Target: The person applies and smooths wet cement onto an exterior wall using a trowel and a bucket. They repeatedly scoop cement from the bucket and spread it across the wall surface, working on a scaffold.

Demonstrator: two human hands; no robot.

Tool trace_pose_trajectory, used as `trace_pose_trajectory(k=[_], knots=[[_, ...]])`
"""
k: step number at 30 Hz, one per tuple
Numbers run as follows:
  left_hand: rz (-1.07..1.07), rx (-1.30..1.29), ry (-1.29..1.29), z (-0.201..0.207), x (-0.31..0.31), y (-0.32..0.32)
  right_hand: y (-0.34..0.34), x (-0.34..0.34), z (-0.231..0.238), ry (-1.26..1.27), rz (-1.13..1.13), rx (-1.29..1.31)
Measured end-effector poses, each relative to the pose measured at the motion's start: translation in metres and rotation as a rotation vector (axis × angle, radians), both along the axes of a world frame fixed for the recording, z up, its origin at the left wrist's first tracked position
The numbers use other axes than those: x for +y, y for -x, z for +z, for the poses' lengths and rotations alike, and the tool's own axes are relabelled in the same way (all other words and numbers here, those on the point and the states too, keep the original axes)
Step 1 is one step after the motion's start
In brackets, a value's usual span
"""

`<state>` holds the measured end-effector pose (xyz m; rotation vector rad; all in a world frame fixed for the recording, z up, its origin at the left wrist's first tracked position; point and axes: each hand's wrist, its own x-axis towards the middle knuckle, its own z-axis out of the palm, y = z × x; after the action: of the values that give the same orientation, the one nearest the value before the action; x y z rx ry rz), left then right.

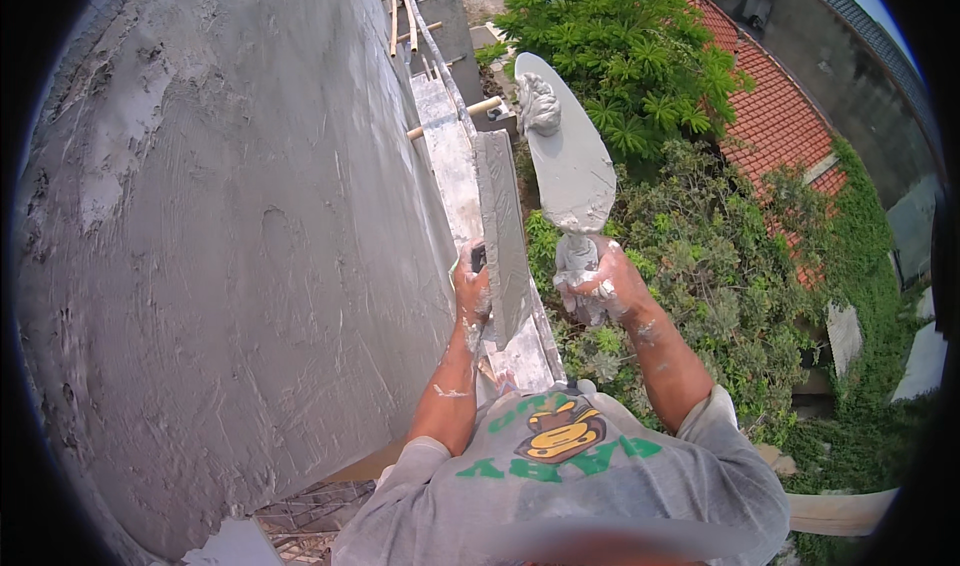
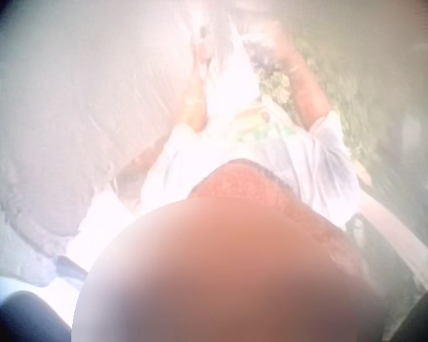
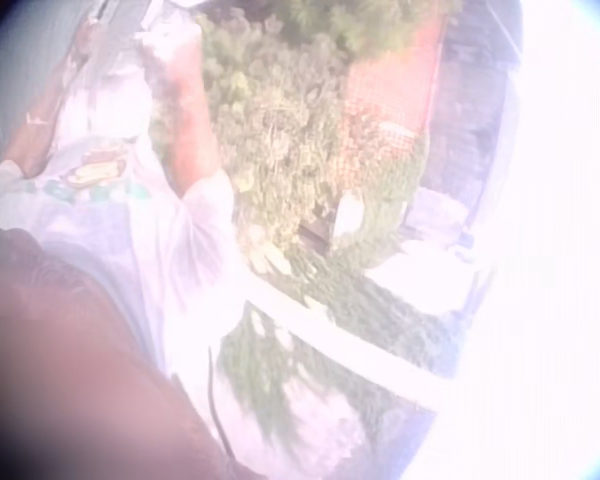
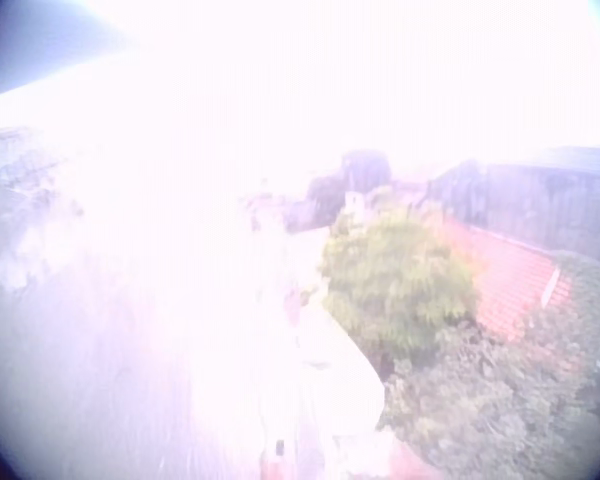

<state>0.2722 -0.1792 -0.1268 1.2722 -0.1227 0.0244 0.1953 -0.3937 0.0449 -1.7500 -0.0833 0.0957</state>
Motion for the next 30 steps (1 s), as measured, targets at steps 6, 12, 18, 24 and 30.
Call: trace_pose_trajectory(k=[6, 12, 18, 24, 30], knots=[[-0.33, 0.384, 0.632, 0.056, -0.006, 0.025, -0.032, -0.057, -0.062, 0.316, -0.188, 0.155], [-0.312, 0.349, 0.523, 0.076, -0.003, 0.036, -0.072, -0.074, -0.062, 0.357, -0.161, 0.108], [-0.225, 0.342, 0.548, 0.096, 0.006, 0.064, -0.101, -0.092, -0.087, 0.445, -0.068, -0.059], [-0.189, 0.393, 0.516, 0.1, 0.019, 0.066, -0.092, -0.073, -0.101, 0.484, 0.068, -0.131], [-0.281, 0.297, 0.533, 0.105, 0.018, 0.049, -0.054, -0.048, -0.132, 0.535, 0.237, -0.14]])
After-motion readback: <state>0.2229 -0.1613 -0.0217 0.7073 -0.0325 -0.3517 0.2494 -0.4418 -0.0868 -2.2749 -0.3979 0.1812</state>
